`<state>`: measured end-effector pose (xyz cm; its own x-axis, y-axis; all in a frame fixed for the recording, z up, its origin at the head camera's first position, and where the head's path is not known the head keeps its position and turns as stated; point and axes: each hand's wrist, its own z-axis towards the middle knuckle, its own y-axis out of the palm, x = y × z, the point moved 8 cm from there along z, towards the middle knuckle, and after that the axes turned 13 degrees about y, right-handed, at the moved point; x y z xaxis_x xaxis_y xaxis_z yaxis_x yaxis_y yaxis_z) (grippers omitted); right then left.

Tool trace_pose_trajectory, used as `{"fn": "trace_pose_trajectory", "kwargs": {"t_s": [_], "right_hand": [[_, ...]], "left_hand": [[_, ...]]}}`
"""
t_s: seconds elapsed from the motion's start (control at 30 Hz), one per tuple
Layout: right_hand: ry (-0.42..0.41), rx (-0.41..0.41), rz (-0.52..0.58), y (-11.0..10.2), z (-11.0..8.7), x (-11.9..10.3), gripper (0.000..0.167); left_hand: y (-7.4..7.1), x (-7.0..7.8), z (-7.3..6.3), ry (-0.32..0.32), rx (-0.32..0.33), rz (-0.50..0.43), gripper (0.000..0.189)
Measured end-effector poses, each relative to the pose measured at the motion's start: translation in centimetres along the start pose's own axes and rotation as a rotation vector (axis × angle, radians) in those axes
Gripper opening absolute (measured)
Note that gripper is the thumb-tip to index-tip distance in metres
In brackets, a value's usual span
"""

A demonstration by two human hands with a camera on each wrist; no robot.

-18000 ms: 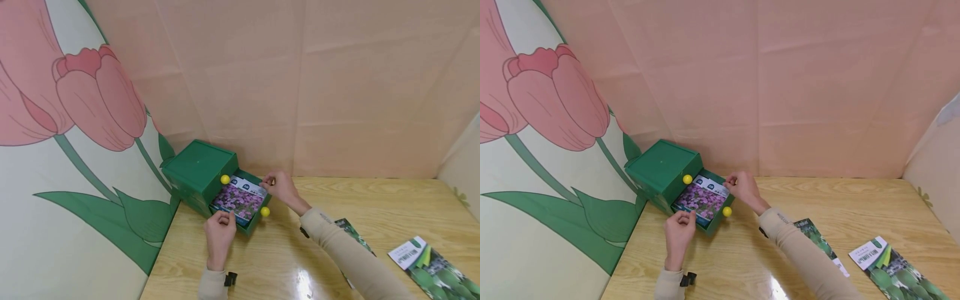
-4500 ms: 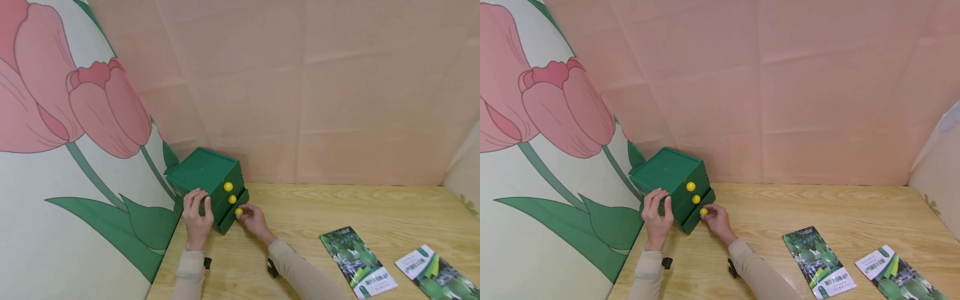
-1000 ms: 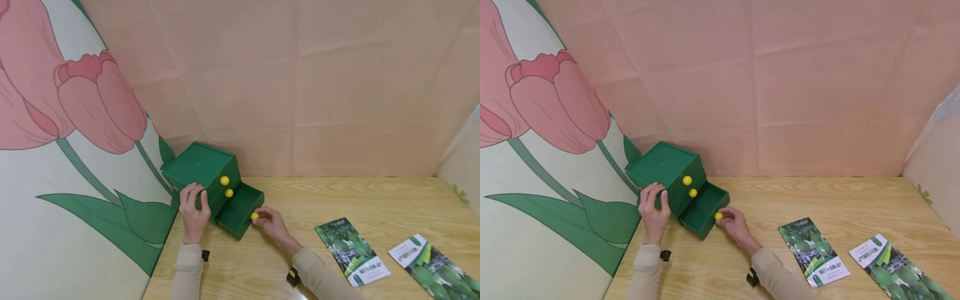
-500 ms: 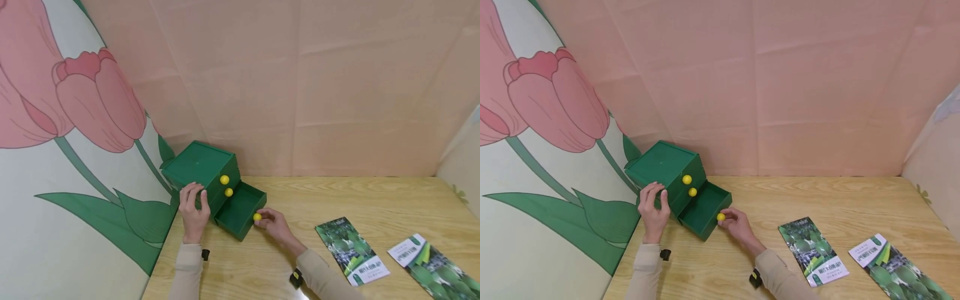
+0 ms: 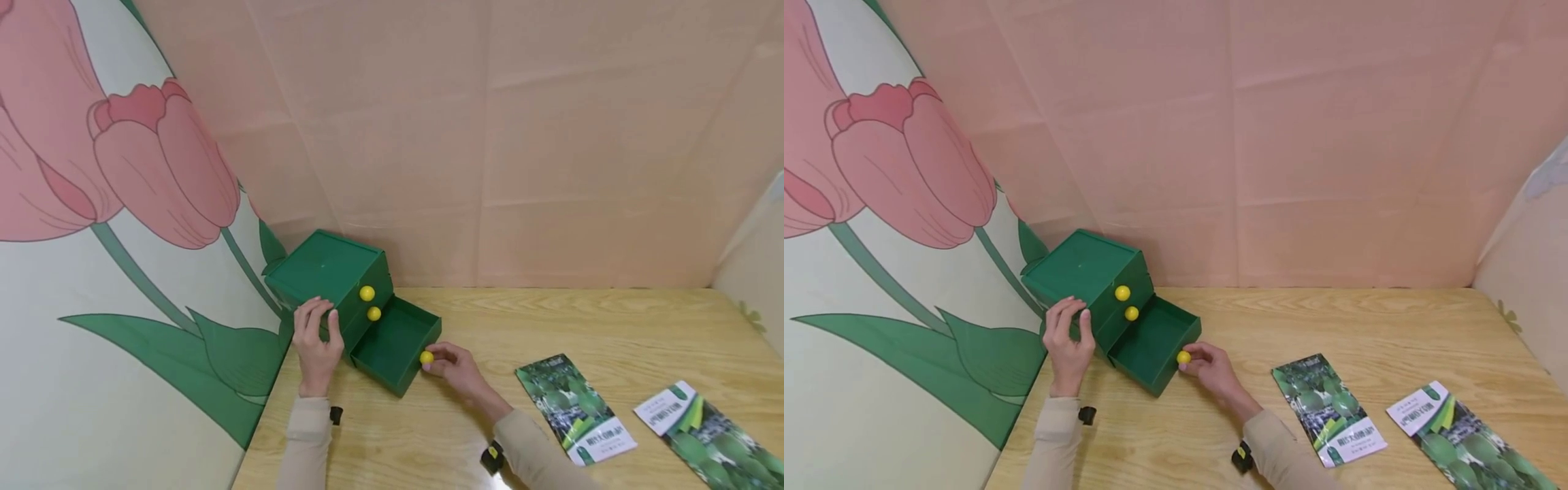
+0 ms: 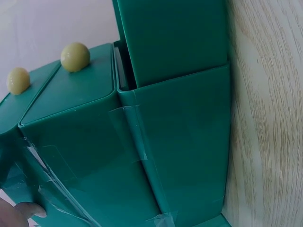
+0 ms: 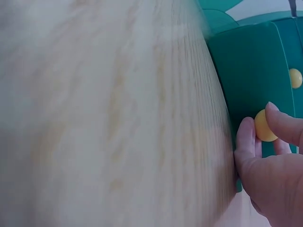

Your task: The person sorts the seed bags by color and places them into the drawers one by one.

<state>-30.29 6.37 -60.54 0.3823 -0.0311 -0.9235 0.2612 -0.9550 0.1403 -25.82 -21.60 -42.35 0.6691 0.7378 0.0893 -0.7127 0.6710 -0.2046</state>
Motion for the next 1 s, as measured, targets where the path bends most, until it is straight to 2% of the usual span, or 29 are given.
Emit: {"fn": "trace_pose_trajectory", "kwargs": {"t_s": [0.47,0.8,1.0], "right_hand": [[0.003,-0.047,-0.002,-1.2,-1.0,0.3,0.044],[-0.001,0.019,-0.051,-1.4,-1.3,0.1,0.040],[-0.085,-0.079,-0.115,-1.1,-2.0,-0.7,0.046]], "left_hand": [[-0.1,0.1,0.1,0.010,0.012,-0.012,0.013],[0.0,0.2,0.0,0.017,0.016,-0.007,0.012],[-0.1,0.1,0.1,0.017,0.022,-0.012,0.011]]}}
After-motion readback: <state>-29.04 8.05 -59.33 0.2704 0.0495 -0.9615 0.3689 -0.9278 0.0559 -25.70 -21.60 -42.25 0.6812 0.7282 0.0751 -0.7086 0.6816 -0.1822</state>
